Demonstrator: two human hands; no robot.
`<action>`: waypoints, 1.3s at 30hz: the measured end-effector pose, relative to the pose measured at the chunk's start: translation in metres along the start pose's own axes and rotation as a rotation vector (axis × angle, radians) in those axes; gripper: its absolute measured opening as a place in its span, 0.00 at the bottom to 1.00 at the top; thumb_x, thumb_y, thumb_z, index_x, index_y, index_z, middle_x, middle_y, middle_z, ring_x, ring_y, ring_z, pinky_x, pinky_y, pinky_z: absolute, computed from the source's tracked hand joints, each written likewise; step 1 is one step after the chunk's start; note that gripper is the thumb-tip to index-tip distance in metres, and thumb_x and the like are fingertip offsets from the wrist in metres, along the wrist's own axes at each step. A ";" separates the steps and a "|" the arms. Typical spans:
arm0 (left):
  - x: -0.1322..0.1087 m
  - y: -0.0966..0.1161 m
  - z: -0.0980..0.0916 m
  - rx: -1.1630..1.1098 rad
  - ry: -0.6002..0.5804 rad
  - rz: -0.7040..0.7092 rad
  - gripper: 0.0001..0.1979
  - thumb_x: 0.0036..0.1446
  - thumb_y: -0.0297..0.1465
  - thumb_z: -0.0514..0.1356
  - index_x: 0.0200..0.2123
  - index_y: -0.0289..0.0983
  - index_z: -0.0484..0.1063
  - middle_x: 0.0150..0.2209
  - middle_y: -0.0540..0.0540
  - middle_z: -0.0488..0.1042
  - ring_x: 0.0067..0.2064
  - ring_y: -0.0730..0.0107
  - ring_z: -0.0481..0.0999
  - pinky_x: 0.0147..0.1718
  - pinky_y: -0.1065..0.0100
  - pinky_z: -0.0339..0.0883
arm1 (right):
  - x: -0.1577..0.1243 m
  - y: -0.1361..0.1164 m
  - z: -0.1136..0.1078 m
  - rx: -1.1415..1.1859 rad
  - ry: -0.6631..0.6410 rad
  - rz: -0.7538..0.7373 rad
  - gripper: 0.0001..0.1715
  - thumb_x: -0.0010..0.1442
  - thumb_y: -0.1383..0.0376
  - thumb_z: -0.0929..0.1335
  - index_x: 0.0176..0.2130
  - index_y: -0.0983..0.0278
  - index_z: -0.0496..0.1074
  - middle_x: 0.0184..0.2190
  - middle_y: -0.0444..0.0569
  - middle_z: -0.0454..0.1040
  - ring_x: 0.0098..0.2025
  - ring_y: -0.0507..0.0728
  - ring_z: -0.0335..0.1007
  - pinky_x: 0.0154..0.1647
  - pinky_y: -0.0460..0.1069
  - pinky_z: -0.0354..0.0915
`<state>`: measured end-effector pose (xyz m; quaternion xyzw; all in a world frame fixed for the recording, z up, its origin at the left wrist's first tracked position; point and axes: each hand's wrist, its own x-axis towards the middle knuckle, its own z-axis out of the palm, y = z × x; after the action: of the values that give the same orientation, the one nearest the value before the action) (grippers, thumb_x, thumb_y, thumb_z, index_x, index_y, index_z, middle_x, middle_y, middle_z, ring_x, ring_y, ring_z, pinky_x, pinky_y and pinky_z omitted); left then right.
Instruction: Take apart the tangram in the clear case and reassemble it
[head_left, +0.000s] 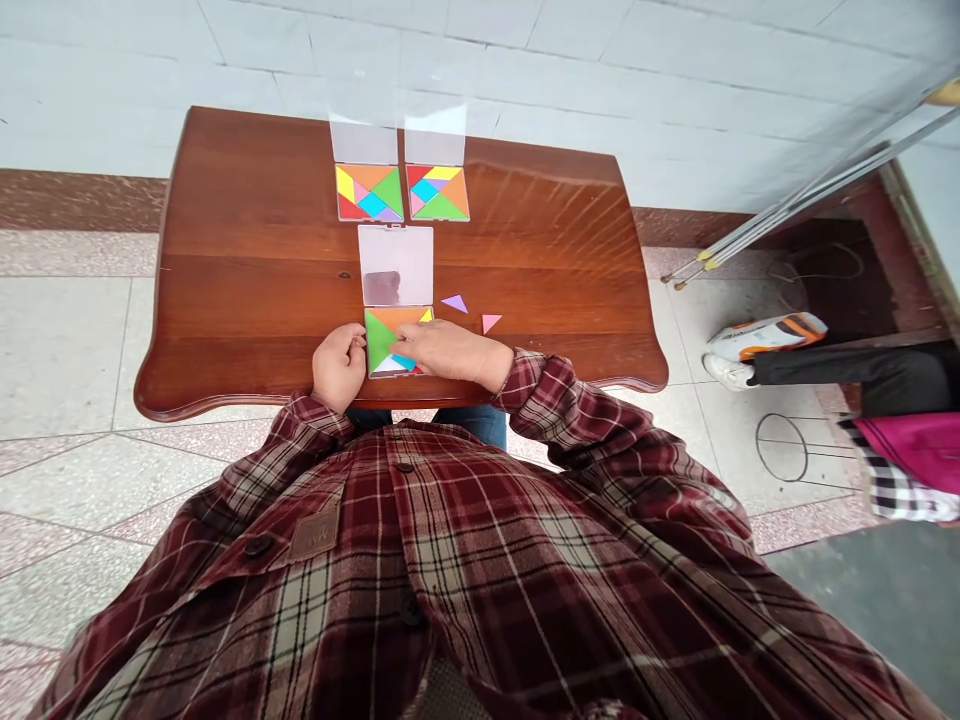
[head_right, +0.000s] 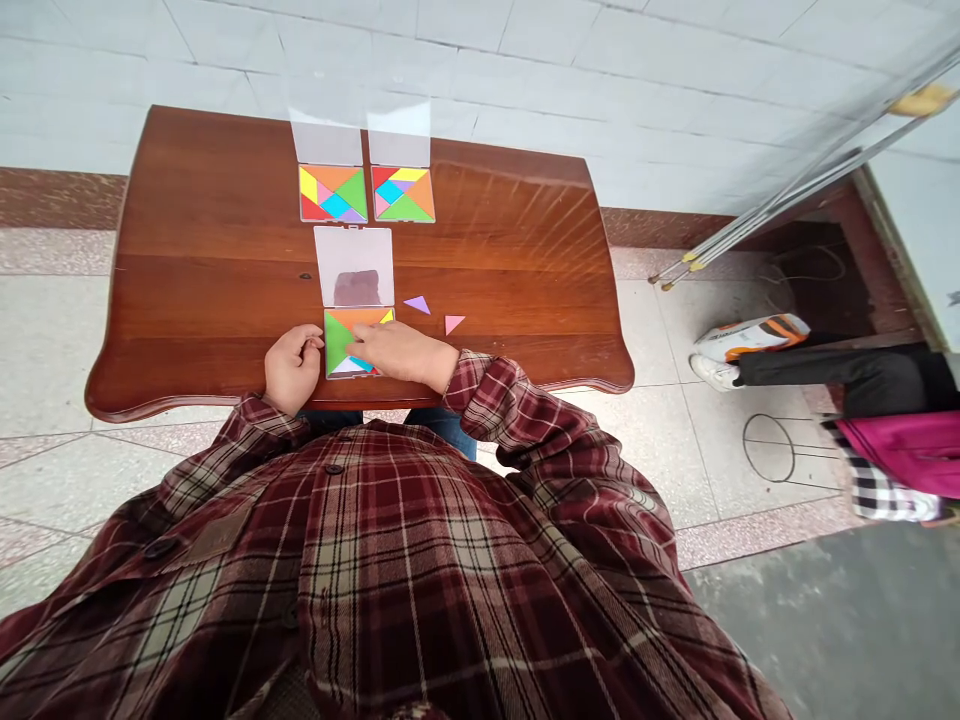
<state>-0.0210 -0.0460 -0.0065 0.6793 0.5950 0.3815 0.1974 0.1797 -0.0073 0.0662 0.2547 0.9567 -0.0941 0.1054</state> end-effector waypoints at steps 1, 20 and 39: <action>0.000 0.000 0.000 -0.003 0.004 0.002 0.11 0.56 0.28 0.49 0.36 0.38 0.70 0.33 0.48 0.74 0.37 0.69 0.72 0.40 0.68 0.65 | 0.000 0.000 0.000 0.001 0.007 0.002 0.16 0.64 0.72 0.61 0.51 0.66 0.68 0.46 0.55 0.69 0.39 0.56 0.67 0.38 0.50 0.58; 0.000 0.002 -0.001 0.001 -0.002 -0.002 0.11 0.54 0.27 0.48 0.34 0.38 0.70 0.32 0.48 0.73 0.35 0.70 0.72 0.38 0.69 0.65 | 0.001 0.001 0.016 0.120 0.063 0.148 0.14 0.63 0.68 0.67 0.49 0.68 0.70 0.47 0.53 0.70 0.42 0.55 0.67 0.39 0.47 0.59; -0.001 0.000 -0.001 0.008 0.008 0.003 0.12 0.56 0.29 0.48 0.35 0.38 0.71 0.34 0.47 0.74 0.37 0.70 0.73 0.41 0.68 0.66 | -0.049 0.037 0.016 0.326 0.354 0.577 0.18 0.63 0.71 0.59 0.48 0.65 0.72 0.47 0.55 0.72 0.49 0.60 0.66 0.49 0.53 0.63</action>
<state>-0.0212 -0.0467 -0.0060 0.6793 0.5964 0.3822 0.1919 0.2425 -0.0029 0.0587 0.5394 0.8215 -0.1659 -0.0815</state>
